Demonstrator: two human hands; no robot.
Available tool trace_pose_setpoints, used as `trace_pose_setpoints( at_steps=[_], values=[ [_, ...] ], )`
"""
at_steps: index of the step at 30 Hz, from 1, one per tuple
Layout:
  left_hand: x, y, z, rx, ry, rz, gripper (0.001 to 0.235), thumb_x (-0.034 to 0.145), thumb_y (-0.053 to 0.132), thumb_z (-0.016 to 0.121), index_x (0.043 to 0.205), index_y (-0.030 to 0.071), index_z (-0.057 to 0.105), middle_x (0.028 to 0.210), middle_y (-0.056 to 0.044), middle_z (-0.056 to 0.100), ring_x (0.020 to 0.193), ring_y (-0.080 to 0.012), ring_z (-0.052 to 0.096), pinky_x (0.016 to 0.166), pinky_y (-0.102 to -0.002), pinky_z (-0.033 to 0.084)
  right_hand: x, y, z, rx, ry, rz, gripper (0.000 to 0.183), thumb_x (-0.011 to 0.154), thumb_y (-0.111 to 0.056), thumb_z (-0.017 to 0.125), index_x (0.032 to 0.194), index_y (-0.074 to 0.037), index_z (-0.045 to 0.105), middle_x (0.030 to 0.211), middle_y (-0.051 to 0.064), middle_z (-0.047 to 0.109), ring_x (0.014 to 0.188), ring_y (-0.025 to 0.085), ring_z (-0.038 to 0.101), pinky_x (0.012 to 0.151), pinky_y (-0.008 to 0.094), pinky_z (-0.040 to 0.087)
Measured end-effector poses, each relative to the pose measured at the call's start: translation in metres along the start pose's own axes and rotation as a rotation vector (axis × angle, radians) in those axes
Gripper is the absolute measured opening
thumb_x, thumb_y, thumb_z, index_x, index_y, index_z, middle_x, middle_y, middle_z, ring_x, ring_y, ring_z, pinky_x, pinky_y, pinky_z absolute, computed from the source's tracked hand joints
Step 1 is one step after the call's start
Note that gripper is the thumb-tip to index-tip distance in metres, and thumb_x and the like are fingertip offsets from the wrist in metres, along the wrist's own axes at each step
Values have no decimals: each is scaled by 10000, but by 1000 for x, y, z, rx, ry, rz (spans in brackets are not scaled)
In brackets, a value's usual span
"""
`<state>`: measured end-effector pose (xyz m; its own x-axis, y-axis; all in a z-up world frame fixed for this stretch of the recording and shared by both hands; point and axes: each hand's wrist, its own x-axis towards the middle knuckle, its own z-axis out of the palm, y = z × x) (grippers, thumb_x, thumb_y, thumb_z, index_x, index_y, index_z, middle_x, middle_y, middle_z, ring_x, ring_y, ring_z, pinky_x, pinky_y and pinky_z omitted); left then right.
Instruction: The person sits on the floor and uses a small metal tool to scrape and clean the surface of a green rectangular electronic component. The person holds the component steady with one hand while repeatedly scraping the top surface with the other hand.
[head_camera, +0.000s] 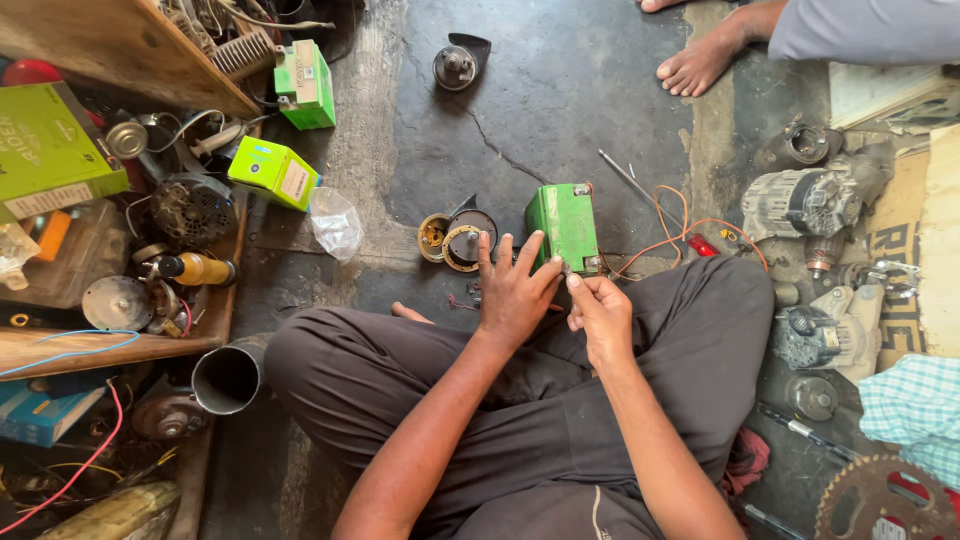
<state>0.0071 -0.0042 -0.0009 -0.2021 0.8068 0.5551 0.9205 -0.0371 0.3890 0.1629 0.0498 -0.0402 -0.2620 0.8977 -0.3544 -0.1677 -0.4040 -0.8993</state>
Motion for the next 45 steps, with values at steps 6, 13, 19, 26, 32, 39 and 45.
trace_pose_setpoints(
  at_steps=[6,13,19,26,32,39,45],
  values=[
    [1,0,2,10,-16,-4,259,876,267,753,1124,192,744,1379,-95,613,1252,-427,536,1200,-674,235,8,0,9,-33,47,21,225,950,-180,742,834,-32,619,592,10,526,452,93,444,420,271,375],
    [-2,3,2,-2,-4,-2,252,875,270,758,1114,190,741,1367,-98,615,1251,-426,527,1200,-678,230,3,0,9,-13,72,46,248,958,-179,740,807,-40,601,577,3,507,442,89,426,410,273,361],
    [-4,3,3,1,-9,-2,246,875,252,763,1109,178,740,1364,-86,622,1246,-414,536,1201,-669,238,5,1,6,-37,40,26,265,963,-185,731,791,-43,588,565,6,510,437,95,437,408,277,374],
    [5,-1,0,-57,19,-16,261,846,234,769,1101,191,739,1339,-81,631,1213,-397,555,1192,-667,245,9,-9,13,-72,20,28,250,945,-177,738,785,-43,602,561,16,514,436,95,442,407,277,382],
    [0,-2,5,-150,-22,-64,283,830,236,776,1101,168,733,1314,-85,646,1188,-394,568,1180,-667,257,10,-3,13,-60,32,17,282,959,-193,733,770,-46,585,562,8,516,429,90,439,397,267,377],
    [3,-1,4,-158,0,-52,261,845,234,764,1094,162,730,1290,-107,644,1172,-401,569,1156,-670,265,10,-2,14,-97,74,-4,262,938,-190,732,774,-40,594,536,6,498,397,91,406,368,270,352],
    [0,2,2,-151,6,-61,214,856,232,749,1058,163,730,1264,-96,659,1148,-389,575,1136,-678,262,4,2,12,-85,55,18,254,937,-211,727,794,-43,601,539,-8,487,399,84,405,364,272,336]
  ],
)
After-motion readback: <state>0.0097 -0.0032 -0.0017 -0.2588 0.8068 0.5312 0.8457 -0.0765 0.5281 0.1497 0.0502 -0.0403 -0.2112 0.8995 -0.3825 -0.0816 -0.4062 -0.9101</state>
